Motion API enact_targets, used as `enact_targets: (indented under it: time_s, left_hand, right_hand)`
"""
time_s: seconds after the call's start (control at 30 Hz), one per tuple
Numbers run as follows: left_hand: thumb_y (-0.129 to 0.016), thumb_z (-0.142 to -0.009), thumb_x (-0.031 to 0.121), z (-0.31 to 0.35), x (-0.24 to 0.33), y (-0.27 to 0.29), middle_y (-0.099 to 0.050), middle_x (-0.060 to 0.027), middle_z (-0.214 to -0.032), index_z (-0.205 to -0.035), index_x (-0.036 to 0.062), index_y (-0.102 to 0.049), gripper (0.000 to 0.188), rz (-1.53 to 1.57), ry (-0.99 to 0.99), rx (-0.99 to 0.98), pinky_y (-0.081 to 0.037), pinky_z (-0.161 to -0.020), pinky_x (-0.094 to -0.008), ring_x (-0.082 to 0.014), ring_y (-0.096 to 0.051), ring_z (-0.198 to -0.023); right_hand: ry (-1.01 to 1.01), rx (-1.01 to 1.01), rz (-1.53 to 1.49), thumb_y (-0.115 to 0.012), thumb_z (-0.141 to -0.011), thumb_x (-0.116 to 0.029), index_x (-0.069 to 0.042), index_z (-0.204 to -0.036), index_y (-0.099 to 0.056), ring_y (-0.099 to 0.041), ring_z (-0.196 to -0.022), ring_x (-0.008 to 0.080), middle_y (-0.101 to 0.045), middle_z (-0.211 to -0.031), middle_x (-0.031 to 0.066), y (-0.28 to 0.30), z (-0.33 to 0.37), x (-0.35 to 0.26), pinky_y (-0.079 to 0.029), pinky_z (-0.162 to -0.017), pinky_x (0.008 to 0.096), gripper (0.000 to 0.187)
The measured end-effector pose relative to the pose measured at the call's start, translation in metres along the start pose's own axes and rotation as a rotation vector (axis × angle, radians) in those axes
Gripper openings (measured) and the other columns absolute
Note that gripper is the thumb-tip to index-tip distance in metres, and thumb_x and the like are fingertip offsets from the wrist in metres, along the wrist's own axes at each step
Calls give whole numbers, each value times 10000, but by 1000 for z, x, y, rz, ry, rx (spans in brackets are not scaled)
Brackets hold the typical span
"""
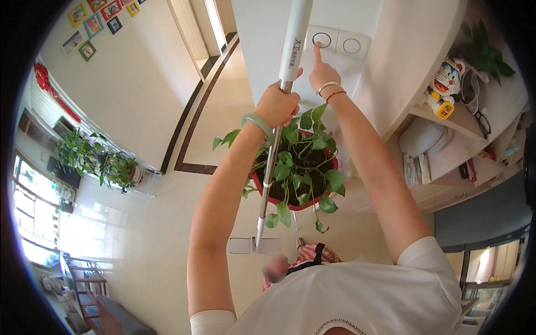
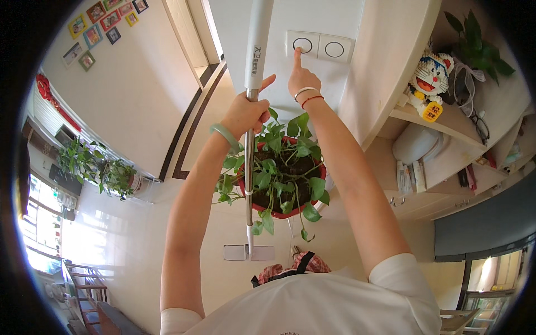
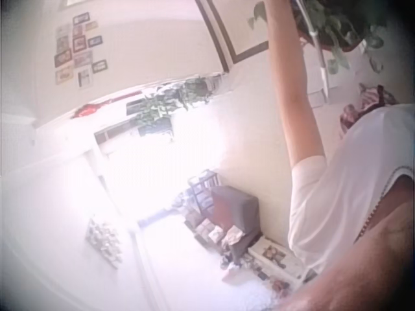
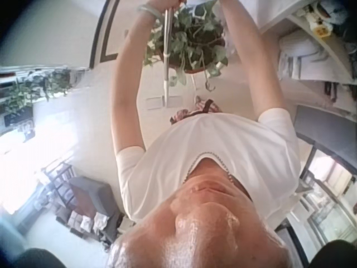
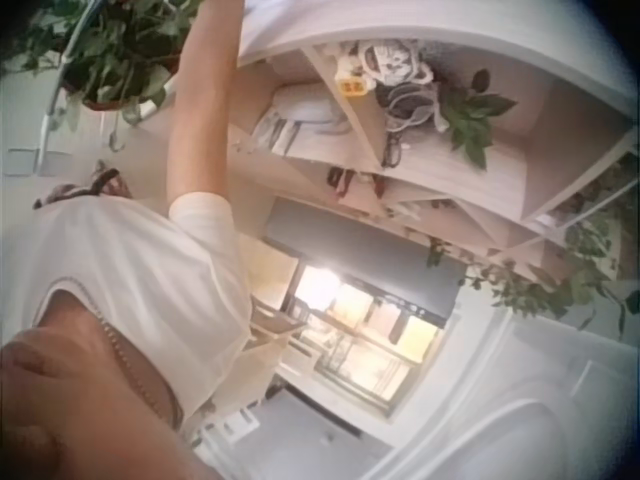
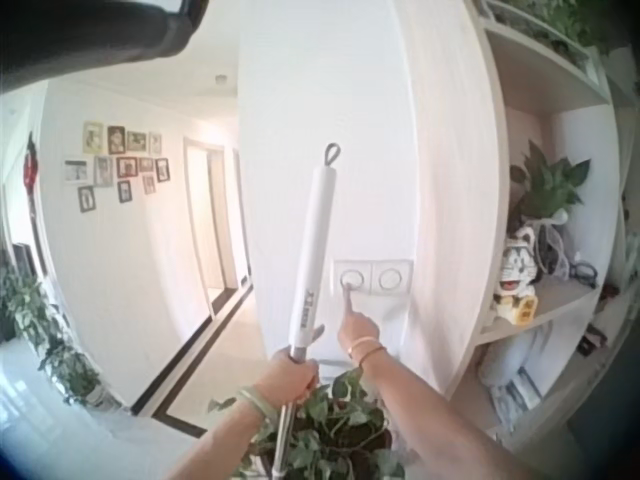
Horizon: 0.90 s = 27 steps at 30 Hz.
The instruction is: The person washes leafy vegetables in a kitchen sink and then proceeds to mop the tiled floor of the kitchen and adjacent living area using a flat mop. The person moves the mop back and forth across the floor, navigating around furniture and plants.
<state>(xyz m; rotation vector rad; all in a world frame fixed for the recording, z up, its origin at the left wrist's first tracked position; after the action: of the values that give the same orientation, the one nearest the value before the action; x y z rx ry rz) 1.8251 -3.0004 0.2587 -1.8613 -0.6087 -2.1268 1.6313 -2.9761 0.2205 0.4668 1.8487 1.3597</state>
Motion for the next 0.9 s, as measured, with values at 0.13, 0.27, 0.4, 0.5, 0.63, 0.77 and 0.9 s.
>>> enact_targets:
  time_s: [0.13,0.27,0.4,0.5,0.63,0.77,0.9]
  left_hand:
    - [-439,-802,46,7,4,-3,-493,-51,-581,-1381,185,-410,596,-37,-20,18,-380,-397,-284,-122,-417,-408]
    - [-448,-798,47,17,2,-5,-496,-42,-577,-1367,184,-433,586,-14,-34,39,-384,-408,-277,-118,-420,-417]
    - [-462,-807,68,52,0,-5,-491,-28,-554,-1335,178,-480,539,-11,-71,76,-386,-412,-269,-112,-428,-420]
    - [-497,-852,67,91,-4,-12,-445,-3,-549,-1329,119,-480,481,17,-118,71,-322,-394,-219,-71,-372,-417]
    - [-549,-872,189,142,-13,-21,-469,7,-523,-1267,106,-545,403,47,-124,33,-328,-423,-220,-53,-392,-427]
    - [-576,-907,283,195,-11,-43,-467,18,-530,-1172,52,-606,353,106,-177,24,-321,-423,-206,-51,-401,-440]
    - [-544,-935,287,234,-16,-84,-478,16,-559,-1105,6,-620,337,141,-200,-87,-325,-446,-195,-49,-423,-473]
  right_hand:
    - [27,49,-26,-424,-833,-80,-176,-1469,41,-647,-804,318,-658,-912,171,1,-2,3,-514,-703,414,794]
    - [16,34,-80,-433,-821,-76,-163,-1469,5,-649,-805,325,-656,-895,186,12,18,-2,-510,-717,430,787]
    - [100,-71,-274,-423,-801,-36,-122,-1459,-86,-658,-674,316,-654,-835,189,-2,77,-9,-529,-667,416,745]
    - [225,-228,-837,-377,-791,6,-82,-1326,-426,-631,-490,200,-652,-776,133,-6,173,-20,-536,-494,296,545]
    - [349,-349,-1102,-449,-808,1,-36,-1103,-569,-666,-772,162,-659,-859,137,-55,295,-31,-533,-667,300,321]
    - [333,-233,-925,-519,-792,-23,-66,-1005,-569,-571,-657,164,-588,-735,76,-133,396,-20,-477,-652,298,223]
    - [-33,-161,-1003,-608,-761,-158,-11,-769,-496,-532,-567,261,-527,-615,132,-138,443,-5,-411,-563,380,185]
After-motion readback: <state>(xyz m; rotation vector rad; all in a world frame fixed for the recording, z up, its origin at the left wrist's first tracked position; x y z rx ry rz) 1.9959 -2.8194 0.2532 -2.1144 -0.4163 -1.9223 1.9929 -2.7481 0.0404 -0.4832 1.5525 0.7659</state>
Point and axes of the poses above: each hand's wrist, its own z-axis away from the middle knuckle, its own y-axis out of the back of the hand, x = y × z, the point moved 3 cm from there along -z, towards the middle knuckle
